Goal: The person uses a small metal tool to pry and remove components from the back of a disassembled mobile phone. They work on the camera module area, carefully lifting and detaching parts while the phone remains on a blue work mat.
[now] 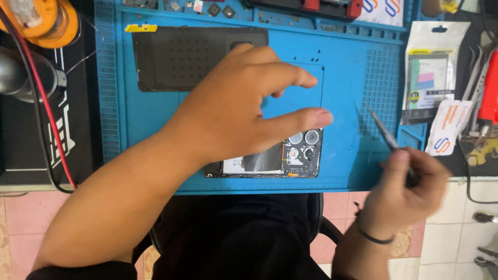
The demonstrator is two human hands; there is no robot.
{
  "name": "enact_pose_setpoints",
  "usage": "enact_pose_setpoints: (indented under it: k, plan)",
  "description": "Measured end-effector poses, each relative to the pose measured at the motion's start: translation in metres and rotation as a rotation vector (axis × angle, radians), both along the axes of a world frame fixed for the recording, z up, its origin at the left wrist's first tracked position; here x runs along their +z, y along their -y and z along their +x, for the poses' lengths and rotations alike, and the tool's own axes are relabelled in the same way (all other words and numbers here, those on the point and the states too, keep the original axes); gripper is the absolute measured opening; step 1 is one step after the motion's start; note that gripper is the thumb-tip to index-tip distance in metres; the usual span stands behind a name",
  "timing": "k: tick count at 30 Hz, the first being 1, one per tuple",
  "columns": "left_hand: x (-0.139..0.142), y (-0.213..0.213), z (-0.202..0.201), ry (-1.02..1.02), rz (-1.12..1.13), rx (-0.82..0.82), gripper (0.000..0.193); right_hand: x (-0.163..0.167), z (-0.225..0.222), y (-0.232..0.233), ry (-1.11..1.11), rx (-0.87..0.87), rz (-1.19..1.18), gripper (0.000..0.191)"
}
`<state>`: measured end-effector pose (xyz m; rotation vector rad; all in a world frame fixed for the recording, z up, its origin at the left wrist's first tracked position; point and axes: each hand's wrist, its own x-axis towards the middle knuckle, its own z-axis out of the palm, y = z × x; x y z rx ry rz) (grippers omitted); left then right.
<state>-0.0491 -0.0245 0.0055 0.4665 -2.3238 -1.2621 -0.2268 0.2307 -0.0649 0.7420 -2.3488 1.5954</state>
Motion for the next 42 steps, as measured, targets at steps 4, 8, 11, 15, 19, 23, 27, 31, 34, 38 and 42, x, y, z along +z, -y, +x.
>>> enact_pose_setpoints:
  k: [4,8,11,15,19,23,27,31,34,38,42]
  plan:
    - [-0.001,0.002,0.001,0.067,-0.151,-0.164,0.045,0.055,0.009,0.001,-0.060,0.213,0.125,0.013]
    - [-0.004,-0.007,-0.002,0.136,-0.176,-0.257,0.048,0.111,0.010,0.007,-0.354,0.532,0.469,0.018]
    - [-0.003,-0.012,0.001,0.152,-0.179,-0.295,0.066,0.123,0.003,0.026,-0.500,0.694,0.611,0.021]
    - [-0.001,-0.017,0.000,0.169,-0.182,-0.296,0.082,0.127,0.002,0.047,-0.587,0.720,0.721,0.021]
    - [-0.005,-0.017,0.000,0.201,-0.158,-0.277,0.084,0.136,0.010,0.064,-0.664,0.756,0.766,0.020]
    - [-0.007,-0.017,-0.002,0.177,-0.175,-0.271,0.082,0.153,0.014,0.079,-0.750,0.800,1.087,0.022]
    - [-0.006,-0.012,-0.001,0.121,-0.202,-0.266,0.071,0.165,0.011,0.093,-0.798,1.055,1.002,0.043]
    - [-0.009,-0.011,0.000,0.093,-0.221,-0.213,0.073,0.165,0.011,0.096,-0.697,1.026,1.241,0.045]
    - [-0.012,-0.013,-0.001,0.082,-0.234,-0.230,0.077,0.164,0.011,0.091,-0.675,1.066,1.186,0.045]
    - [-0.014,-0.016,-0.002,0.061,-0.230,-0.248,0.078,0.161,0.007,0.087,-0.683,1.052,1.149,0.044]
    - [-0.014,-0.016,-0.002,0.067,-0.232,-0.253,0.078,0.160,0.005,0.084,-0.583,0.946,1.157,0.043]
